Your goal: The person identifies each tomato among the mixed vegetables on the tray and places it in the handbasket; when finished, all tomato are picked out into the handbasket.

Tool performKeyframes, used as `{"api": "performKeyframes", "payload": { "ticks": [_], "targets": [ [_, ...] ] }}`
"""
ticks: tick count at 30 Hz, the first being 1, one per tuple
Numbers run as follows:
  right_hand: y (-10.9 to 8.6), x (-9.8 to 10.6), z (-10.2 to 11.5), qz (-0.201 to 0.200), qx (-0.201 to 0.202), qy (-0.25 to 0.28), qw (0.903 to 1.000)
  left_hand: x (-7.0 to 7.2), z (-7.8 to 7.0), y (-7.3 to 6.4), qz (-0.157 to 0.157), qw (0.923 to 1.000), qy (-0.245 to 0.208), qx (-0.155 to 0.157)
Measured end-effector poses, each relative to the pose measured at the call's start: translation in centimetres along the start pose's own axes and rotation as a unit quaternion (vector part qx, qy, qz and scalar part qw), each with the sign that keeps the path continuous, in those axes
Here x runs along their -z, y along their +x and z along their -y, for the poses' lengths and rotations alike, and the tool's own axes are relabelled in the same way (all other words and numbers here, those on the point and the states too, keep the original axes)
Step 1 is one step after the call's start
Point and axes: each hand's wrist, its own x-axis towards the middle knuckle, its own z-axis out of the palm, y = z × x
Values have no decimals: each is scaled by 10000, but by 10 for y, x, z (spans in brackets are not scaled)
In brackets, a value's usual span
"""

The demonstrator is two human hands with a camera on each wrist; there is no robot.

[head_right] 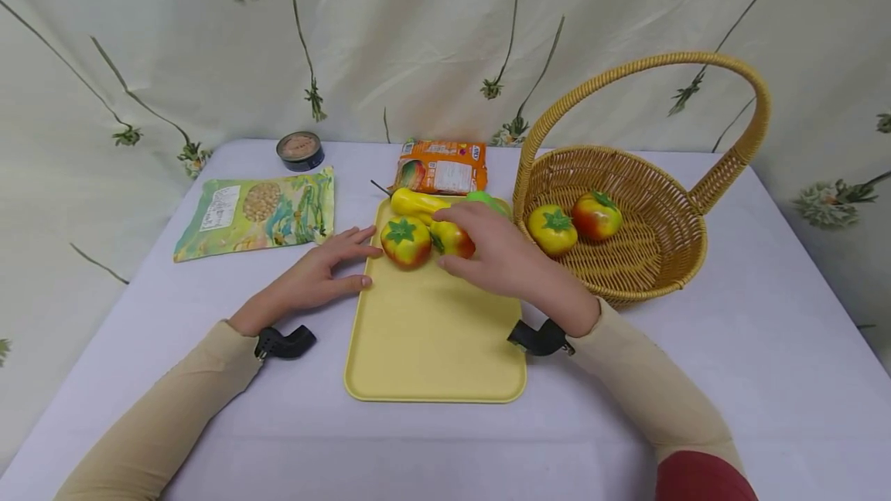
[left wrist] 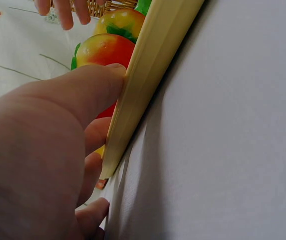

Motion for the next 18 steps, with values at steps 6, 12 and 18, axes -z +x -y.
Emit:
{"api": "performKeyframes", "payload": {
  "ticks": [6,12,18],
  "targets": [
    [6,-13,-7,71,-172,-239,9995,0,-1,0,5,10000,4,-12],
    [11,-21,-14,-61,-169,-345,9992,1,-1,0,-1,10000,14,-10],
    [14,-30,-21,-58,-215,-452,9987,1,-1,0,7,10000,2,23]
  ]
}}
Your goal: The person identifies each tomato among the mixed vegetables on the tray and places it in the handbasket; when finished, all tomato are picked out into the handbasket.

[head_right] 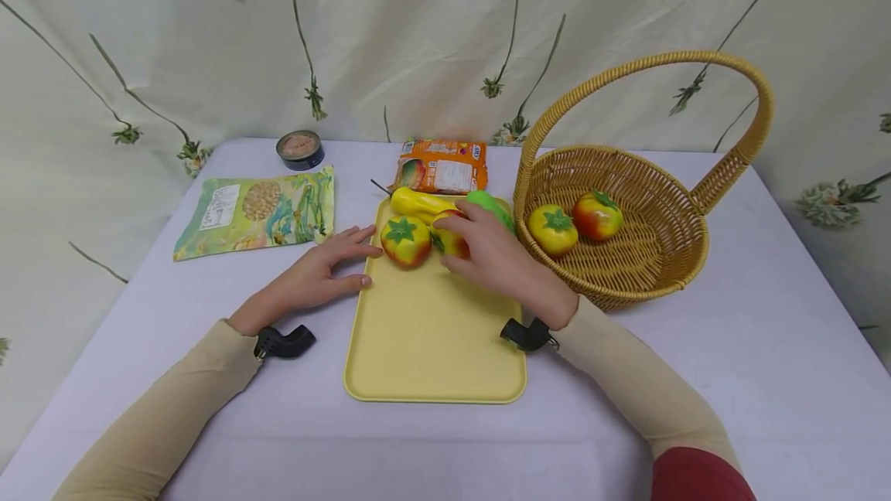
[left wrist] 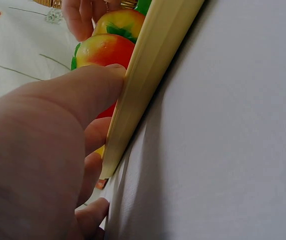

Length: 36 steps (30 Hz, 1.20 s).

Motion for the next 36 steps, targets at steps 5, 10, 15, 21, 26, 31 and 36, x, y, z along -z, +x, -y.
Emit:
{"api": "performKeyframes", "payload": {
  "ticks": [5,10,15,21,26,31,36],
  "targets": [
    [3,-5,-4,69,-74,-146,9998,0,0,0,-13,10000,31,-31],
    [6,-10,-7,64,-107,-310,9994,0,0,0,-22,10000,52,-57],
    [6,-15,-8,11,-50,-404,9992,0,1,0,-17,10000,49,-55],
    [5,-16,-8,-124,25,-352,9993,-1,2,1,-5,10000,53,-50],
    [3,-15,-5,21,-86,-278,9996,-1,1,-1,-2,10000,35,-20],
    [1,-11,-1,241,-156,-217,9994,-1,0,-1,-9,10000,31,-7],
    [-1,-5,2,362,-242,-164,9989,0,-1,0,-8,10000,25,18]
  ]
}}
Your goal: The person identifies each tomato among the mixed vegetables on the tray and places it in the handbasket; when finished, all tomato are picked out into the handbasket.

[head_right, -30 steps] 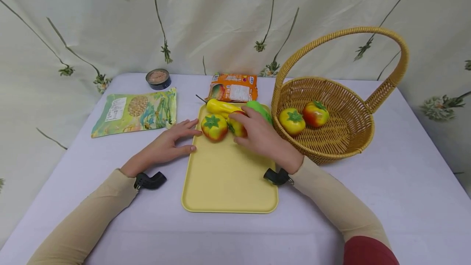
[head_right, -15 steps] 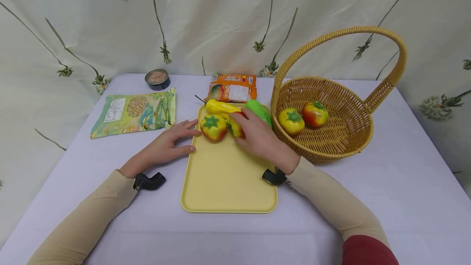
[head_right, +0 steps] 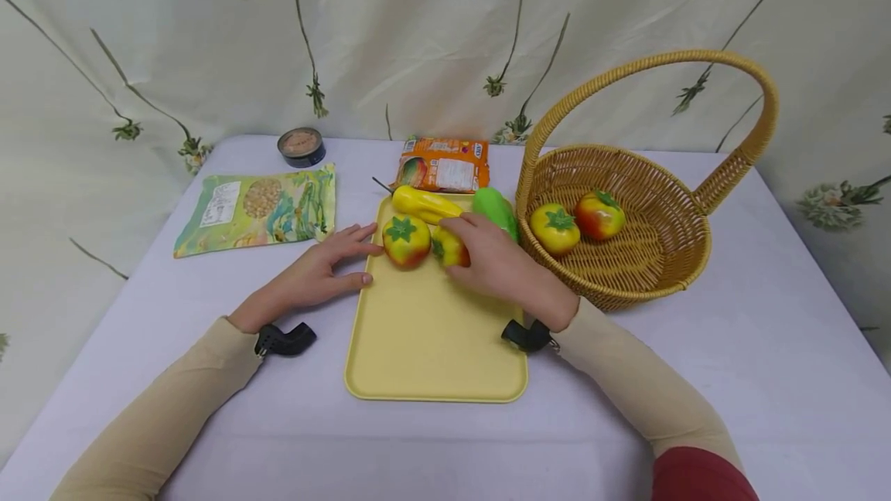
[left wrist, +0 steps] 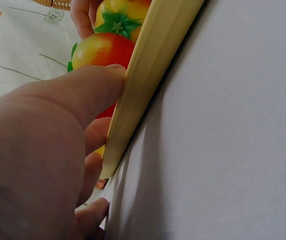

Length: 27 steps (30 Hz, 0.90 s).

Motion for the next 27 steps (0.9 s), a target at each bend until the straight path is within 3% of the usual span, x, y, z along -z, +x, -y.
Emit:
{"api": "performKeyframes", "payload": {
  "ticks": [15,27],
  "targets": [
    [-3,11,-6,456,-108,272,9985,0,1,0,-7,10000,-44,-38],
    [-3,10,-6,370,-71,333,9987,0,0,-1,-27,10000,-14,-72]
  ]
}}
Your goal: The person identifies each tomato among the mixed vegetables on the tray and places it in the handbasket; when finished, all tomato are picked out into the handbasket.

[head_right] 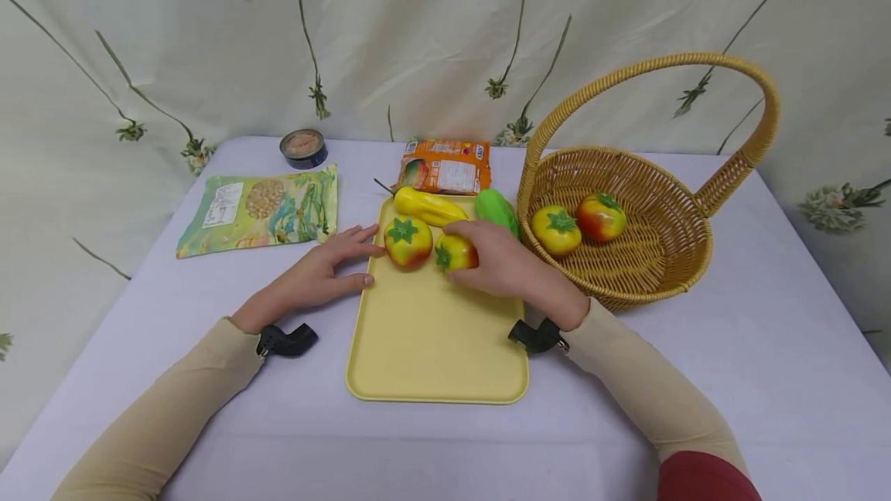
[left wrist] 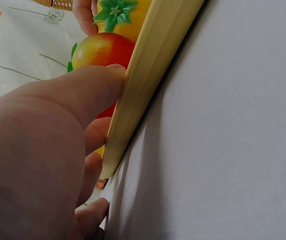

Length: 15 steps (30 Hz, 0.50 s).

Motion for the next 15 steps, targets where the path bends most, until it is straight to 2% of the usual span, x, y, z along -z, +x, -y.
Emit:
{"api": "performKeyframes", "payload": {
  "ticks": [15],
  "targets": [
    [-4,11,4,-145,-93,182,9997,-1,2,0,-24,10000,-7,-75]
  ]
}}
